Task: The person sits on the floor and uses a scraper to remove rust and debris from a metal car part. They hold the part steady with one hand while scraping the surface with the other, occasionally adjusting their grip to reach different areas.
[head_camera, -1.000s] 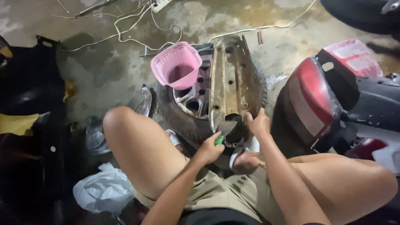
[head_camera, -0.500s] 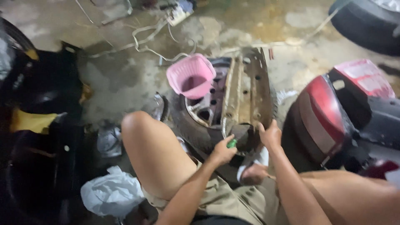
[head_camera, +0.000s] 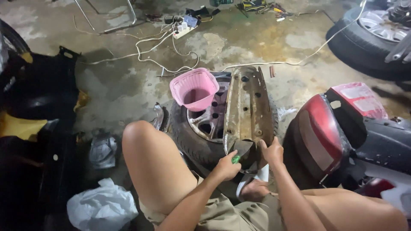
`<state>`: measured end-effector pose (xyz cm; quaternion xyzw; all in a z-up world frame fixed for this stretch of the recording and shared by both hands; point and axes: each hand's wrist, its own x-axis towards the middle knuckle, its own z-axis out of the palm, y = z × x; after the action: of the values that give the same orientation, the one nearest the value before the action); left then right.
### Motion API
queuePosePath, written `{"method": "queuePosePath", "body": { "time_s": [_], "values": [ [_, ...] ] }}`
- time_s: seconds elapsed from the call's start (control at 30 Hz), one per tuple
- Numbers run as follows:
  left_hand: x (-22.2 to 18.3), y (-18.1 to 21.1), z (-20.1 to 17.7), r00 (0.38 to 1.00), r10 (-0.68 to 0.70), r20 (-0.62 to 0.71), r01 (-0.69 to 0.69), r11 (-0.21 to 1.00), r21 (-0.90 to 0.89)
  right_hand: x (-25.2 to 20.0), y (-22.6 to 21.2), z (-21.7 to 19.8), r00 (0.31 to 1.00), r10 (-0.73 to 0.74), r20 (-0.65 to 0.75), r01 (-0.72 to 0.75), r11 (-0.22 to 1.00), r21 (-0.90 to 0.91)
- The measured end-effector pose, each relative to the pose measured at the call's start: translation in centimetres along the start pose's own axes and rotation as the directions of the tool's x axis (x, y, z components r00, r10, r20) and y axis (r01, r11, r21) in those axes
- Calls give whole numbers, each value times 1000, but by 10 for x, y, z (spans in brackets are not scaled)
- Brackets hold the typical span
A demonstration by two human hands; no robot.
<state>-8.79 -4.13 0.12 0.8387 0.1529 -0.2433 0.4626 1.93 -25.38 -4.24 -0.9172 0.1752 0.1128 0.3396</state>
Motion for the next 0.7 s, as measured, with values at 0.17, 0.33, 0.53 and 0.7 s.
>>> {"method": "queuePosePath", "body": {
  "time_s": [0.17,0.33,0.53,0.7],
  "values": [
    [0,-42,8,998,21,66,-22,1000,9,18,24,19,993,-96,-73,97,995,12],
    [-15,-34,8,998,-15,55,15,1000,12,-13,3,5,993,-88,-84,92,994,50],
    [-22,-17,3,999,-29,24,28,1000,12,-22,-10,-7,997,-66,-32,68,995,71],
    [-6,-11,5,999,-31,28,30,999,21,-19,-13,-12,999,-40,22,39,998,53]
  ]
}}
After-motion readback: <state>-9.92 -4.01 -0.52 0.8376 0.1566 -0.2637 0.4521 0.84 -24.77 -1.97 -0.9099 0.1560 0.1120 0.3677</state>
